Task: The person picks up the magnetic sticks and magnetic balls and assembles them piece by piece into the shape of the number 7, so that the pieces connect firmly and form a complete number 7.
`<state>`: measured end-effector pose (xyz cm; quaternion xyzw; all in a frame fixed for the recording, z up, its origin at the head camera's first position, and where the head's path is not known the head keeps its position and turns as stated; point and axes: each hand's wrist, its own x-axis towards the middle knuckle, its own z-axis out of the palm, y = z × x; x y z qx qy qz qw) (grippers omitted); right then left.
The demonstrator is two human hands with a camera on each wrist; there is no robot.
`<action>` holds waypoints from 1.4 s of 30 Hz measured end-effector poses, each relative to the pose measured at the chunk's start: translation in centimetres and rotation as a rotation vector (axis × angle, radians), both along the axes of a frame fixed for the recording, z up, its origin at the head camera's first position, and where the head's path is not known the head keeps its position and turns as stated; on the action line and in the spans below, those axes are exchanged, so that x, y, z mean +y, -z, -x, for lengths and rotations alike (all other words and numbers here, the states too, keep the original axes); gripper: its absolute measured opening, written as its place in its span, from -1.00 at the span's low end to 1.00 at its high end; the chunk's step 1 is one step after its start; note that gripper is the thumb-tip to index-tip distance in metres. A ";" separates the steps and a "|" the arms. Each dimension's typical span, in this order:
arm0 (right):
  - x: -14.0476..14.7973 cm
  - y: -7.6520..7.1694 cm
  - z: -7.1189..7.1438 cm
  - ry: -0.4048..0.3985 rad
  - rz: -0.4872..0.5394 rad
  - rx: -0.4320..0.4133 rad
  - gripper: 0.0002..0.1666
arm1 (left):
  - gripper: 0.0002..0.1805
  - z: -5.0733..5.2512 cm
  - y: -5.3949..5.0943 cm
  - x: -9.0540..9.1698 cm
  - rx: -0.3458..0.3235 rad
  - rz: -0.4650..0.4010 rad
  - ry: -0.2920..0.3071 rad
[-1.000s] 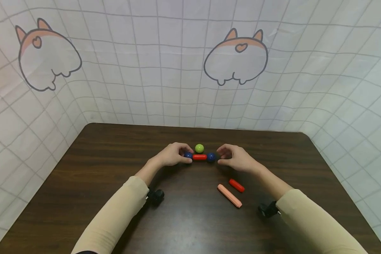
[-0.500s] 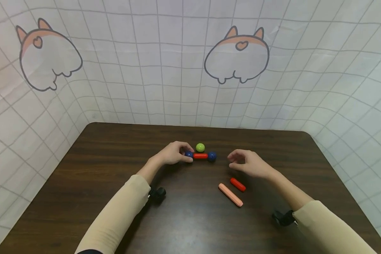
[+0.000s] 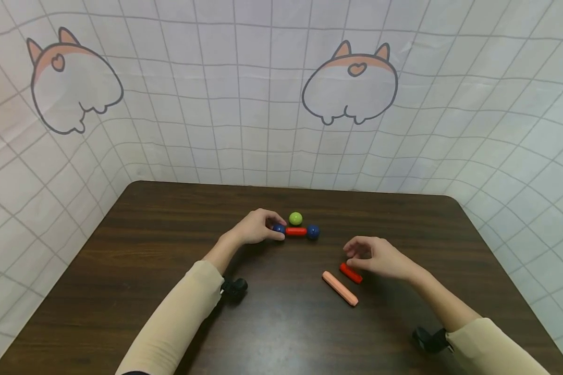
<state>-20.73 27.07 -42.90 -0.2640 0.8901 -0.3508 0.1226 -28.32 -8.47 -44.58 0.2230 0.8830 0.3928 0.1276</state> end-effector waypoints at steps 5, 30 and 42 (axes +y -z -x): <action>0.3 0.4 -0.3 -0.008 -0.017 -0.001 -0.65 | -0.65 0.0 0.2 -0.1 -0.003 -0.019 -0.006; 0.3 0.3 -1.0 -0.074 -0.016 -0.068 -0.58 | -0.64 -0.1 0.8 0.3 -0.018 -0.072 -0.045; 0.2 0.4 -0.9 -0.076 -0.023 -0.070 -0.60 | -0.67 -0.1 0.5 1.2 -0.025 -0.063 -0.062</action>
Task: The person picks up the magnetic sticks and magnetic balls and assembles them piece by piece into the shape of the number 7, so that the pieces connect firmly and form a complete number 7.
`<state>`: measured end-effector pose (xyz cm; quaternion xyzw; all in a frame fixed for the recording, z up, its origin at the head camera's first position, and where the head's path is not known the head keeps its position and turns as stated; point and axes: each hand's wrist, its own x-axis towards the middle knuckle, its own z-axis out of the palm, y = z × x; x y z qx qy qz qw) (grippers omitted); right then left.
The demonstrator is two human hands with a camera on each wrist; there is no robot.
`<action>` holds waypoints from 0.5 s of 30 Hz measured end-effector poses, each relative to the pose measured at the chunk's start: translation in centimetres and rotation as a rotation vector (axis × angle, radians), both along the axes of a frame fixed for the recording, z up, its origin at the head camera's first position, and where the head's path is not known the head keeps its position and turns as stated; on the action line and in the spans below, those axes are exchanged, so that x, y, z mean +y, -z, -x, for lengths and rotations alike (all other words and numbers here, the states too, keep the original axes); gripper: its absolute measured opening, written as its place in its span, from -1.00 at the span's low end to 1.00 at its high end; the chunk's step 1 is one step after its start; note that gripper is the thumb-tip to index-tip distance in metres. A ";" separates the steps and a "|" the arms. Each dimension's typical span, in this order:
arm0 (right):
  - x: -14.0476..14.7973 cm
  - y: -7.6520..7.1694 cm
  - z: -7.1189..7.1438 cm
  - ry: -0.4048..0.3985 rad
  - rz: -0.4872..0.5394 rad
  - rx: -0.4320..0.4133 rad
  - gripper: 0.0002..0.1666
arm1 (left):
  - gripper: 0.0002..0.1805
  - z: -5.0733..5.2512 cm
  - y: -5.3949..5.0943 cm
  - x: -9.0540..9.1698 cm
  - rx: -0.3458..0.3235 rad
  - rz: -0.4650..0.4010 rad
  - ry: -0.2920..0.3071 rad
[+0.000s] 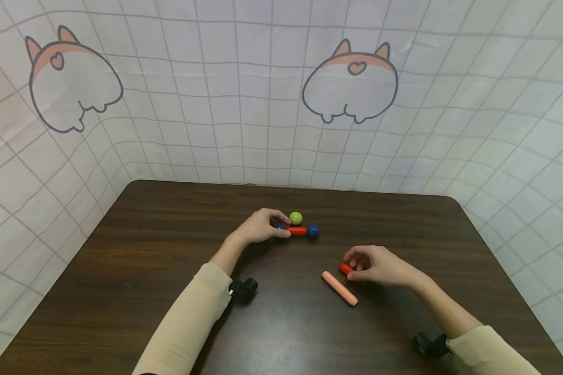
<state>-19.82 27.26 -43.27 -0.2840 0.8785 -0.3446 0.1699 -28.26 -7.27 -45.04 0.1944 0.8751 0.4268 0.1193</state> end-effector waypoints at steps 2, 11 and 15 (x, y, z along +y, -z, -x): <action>-0.1 0.0 -0.1 -0.007 0.000 0.000 -0.60 | -0.69 0.1 0.1 0.1 -0.001 0.001 0.002; -0.3 -0.2 0.1 -0.016 -0.023 0.011 -0.61 | -0.75 0.3 0.2 0.4 -0.012 0.016 0.001; -0.2 0.0 0.2 -0.019 -0.025 0.003 -0.61 | -0.77 0.2 0.3 0.5 -0.009 0.024 -0.004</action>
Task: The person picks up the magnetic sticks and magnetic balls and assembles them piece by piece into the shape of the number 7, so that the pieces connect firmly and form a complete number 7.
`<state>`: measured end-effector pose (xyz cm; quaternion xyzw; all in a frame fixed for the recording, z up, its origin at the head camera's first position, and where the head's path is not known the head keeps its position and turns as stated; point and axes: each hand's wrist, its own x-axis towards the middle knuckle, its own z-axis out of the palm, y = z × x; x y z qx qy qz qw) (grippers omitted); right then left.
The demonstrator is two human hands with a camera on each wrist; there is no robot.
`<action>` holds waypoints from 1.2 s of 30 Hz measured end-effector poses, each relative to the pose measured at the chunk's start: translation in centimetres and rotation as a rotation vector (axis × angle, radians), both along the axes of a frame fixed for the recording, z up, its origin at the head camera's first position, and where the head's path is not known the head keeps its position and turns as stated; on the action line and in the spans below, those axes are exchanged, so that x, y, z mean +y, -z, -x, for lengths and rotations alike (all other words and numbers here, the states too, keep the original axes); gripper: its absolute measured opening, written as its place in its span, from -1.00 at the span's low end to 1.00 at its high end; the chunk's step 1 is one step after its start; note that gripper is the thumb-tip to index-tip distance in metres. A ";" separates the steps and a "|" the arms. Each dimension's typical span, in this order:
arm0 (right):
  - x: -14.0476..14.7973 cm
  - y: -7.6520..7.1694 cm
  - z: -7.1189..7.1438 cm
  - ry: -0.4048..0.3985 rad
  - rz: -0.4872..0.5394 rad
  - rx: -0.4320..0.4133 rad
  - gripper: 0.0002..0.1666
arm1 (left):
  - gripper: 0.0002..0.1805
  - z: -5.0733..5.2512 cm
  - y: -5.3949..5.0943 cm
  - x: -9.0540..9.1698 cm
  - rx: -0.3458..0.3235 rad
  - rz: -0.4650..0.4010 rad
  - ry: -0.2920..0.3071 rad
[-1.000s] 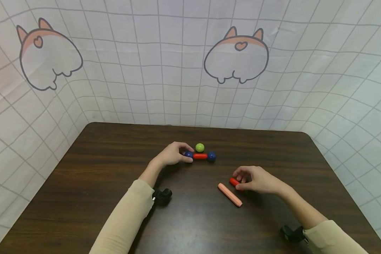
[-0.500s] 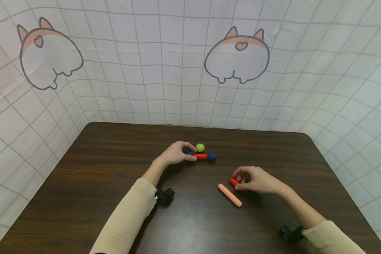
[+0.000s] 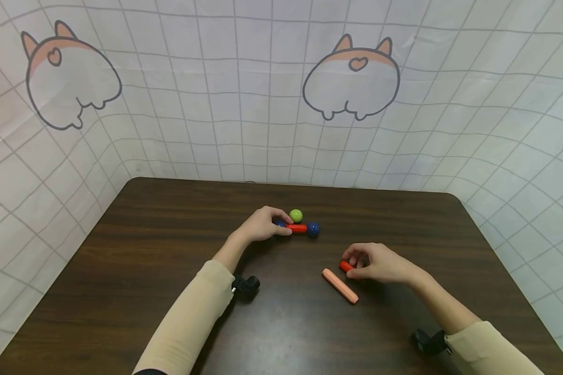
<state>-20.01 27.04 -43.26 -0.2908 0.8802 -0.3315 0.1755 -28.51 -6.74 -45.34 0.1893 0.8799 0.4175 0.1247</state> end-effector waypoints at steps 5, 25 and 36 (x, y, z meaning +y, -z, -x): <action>0.0 0.1 0.3 -0.006 -0.013 -0.005 -0.61 | -0.80 0.0 0.1 0.0 0.007 -0.006 -0.010; -0.2 0.0 0.6 -0.013 -0.053 0.021 -0.80 | -0.79 0.1 0.4 0.0 -0.018 -0.017 -0.038; -1.3 -1.0 0.9 -0.003 -0.067 0.072 -0.82 | -0.81 0.2 0.2 0.1 -0.020 -0.029 -0.020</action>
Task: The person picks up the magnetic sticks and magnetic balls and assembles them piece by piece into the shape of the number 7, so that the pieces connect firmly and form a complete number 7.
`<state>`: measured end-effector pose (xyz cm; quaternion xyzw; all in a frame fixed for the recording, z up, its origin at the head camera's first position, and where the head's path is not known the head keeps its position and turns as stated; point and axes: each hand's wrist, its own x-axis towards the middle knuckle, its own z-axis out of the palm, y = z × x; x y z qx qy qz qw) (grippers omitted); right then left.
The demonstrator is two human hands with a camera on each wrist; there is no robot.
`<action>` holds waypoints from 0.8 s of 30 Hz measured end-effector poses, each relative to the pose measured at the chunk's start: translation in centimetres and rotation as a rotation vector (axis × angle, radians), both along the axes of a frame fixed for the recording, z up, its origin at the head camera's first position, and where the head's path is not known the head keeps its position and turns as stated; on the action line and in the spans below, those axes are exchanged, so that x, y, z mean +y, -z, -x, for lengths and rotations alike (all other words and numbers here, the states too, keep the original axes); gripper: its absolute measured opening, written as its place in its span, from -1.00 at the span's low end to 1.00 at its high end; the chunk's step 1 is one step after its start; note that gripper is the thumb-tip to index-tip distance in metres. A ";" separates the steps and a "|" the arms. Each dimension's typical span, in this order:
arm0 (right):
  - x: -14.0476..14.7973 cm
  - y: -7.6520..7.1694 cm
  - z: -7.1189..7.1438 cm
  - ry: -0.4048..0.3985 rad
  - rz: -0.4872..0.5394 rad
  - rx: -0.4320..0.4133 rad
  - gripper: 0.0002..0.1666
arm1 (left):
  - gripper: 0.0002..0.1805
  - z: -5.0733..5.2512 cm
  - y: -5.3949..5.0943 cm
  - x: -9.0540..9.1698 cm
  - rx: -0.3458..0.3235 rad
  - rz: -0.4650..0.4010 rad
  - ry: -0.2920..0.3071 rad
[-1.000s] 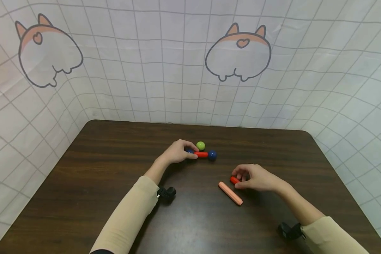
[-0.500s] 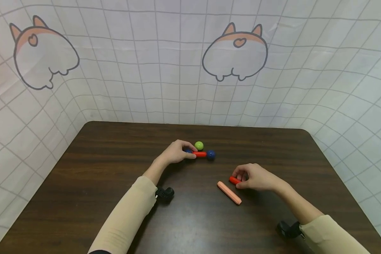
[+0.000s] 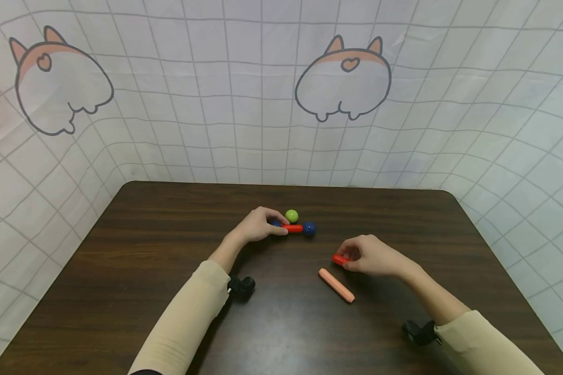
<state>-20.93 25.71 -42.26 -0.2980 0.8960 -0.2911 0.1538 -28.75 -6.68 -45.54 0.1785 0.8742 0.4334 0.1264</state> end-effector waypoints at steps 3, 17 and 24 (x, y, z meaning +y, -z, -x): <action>-0.7 -0.3 0.2 -0.009 0.012 0.009 -0.81 | -0.81 0.0 0.0 0.0 -0.006 -0.005 0.002; -4.6 -1.1 1.3 -0.064 0.030 0.034 -0.83 | -0.80 -0.1 0.0 -0.2 -0.015 -0.008 -0.017; -6.0 -1.2 1.4 -0.089 0.037 0.037 -0.83 | -0.76 -0.1 0.1 -0.1 -0.015 -0.005 -0.021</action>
